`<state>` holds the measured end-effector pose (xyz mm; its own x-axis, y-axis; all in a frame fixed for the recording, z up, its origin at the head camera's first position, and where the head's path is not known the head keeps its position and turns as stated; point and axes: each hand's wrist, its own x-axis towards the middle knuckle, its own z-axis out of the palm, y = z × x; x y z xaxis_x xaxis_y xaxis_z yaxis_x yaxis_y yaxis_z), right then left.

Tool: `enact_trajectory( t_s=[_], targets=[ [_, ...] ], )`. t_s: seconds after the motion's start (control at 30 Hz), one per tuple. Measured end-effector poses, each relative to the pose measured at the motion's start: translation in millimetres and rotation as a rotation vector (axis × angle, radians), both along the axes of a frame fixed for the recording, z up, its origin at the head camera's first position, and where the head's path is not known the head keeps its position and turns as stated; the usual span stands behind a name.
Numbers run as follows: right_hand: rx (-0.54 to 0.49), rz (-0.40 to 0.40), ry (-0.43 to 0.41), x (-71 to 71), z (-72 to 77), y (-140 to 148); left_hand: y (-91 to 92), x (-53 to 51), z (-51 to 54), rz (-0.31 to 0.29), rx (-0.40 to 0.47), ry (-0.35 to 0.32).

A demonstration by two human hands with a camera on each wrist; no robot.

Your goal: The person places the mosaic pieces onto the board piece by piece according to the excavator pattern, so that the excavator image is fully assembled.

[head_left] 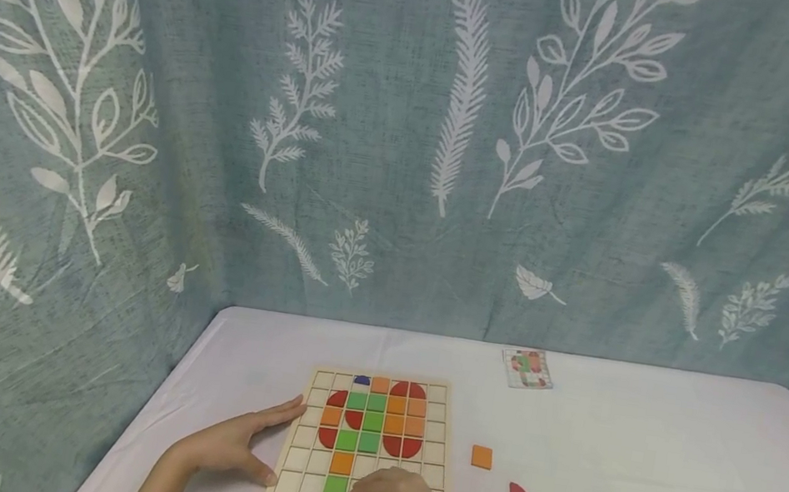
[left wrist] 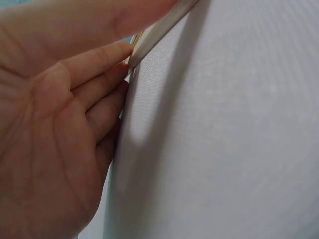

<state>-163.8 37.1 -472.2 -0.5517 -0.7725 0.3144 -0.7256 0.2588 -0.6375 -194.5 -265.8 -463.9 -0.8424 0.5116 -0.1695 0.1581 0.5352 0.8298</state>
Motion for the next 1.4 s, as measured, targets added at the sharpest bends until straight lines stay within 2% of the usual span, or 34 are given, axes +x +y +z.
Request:
enact_trajectory(
  t_s=[0.27,0.47,0.63,0.9,1.2,1.4],
  targets=[
    [0.09,0.027,0.03,1.4,0.7,-33,-2.6,2.3,1.7,-0.02,-0.003,0.033],
    [0.16,0.0,0.02,5.4,7.1,-38,-1.6,1.0,4.2,-0.021,0.004,0.032],
    [0.202,-0.015,0.047,5.2,7.8,-36,-1.8,-0.7,4.0,-0.026,0.004,0.035],
    [0.186,-0.001,0.124,4.7,2.9,-35,-1.8,-0.4,0.6,-0.016,0.004,0.007],
    [0.194,-0.062,0.106,7.3,1.6,-39,-2.9,0.3,-1.7,-0.012,0.01,0.003],
    [0.124,-0.067,0.199,7.6,-1.3,-37,-3.1,-0.2,-2.4,-0.013,0.003,0.01]
  ],
)
